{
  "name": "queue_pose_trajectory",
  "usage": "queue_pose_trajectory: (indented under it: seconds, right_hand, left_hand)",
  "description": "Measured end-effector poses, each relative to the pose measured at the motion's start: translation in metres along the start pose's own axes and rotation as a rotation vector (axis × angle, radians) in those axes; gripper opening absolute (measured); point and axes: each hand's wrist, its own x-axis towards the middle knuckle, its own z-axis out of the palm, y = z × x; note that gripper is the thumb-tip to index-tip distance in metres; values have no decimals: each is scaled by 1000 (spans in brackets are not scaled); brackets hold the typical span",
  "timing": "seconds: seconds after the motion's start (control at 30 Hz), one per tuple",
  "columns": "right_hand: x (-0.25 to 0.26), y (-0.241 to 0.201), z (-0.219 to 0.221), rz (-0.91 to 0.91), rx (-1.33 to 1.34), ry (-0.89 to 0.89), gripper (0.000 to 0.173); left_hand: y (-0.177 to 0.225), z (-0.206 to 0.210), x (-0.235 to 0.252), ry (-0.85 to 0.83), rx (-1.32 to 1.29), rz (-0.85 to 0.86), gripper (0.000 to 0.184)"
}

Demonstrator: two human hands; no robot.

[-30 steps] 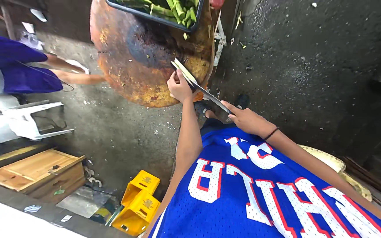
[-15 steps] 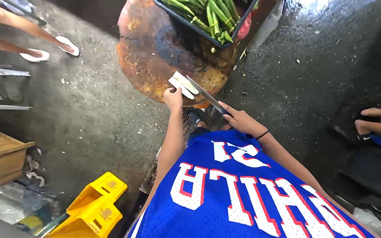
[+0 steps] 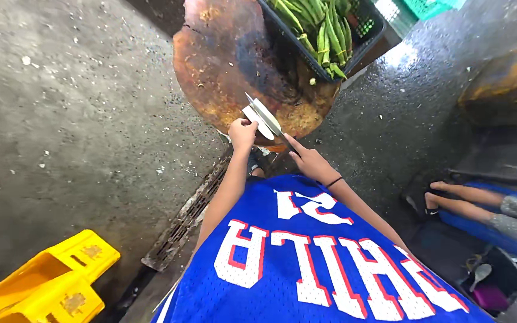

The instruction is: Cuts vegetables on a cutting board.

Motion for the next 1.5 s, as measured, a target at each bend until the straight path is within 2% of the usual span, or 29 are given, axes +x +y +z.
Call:
queue_pose_trajectory:
  seconds: [0.17, 0.5, 0.7, 0.87, 1.1, 1.27, 1.37, 1.5]
  right_hand:
    - [-20, -13, -12, 38, 33, -12, 58]
    - [-19, -3, -15, 21, -43, -30, 59]
    - [-7, 11, -8, 1, -107, -24, 59]
    - [6, -15, -14, 9, -56, -22, 58]
    - [17, 2, -14, -57, -69, -4, 58]
    - [31, -12, -14, -24, -86, -61, 58]
    - [20, -13, -14, -19, -76, -1, 58]
    - [0, 6, -11, 14, -73, -49, 59]
  left_hand:
    - [-1, -1, 1, -6, 0, 8, 41]
    - [-3, 1, 1, 17, 17, 19, 41]
    - [-3, 2, 1, 41, 36, 14, 41]
    - [-2, 1, 3, 21, 24, -1, 41]
    - [-4, -1, 3, 10, 18, 0, 41]
    - [-3, -3, 3, -5, 1, 6, 41]
    - [-4, -3, 4, -1, -4, 5, 41]
    - [-1, -3, 3, 2, 9, -4, 39]
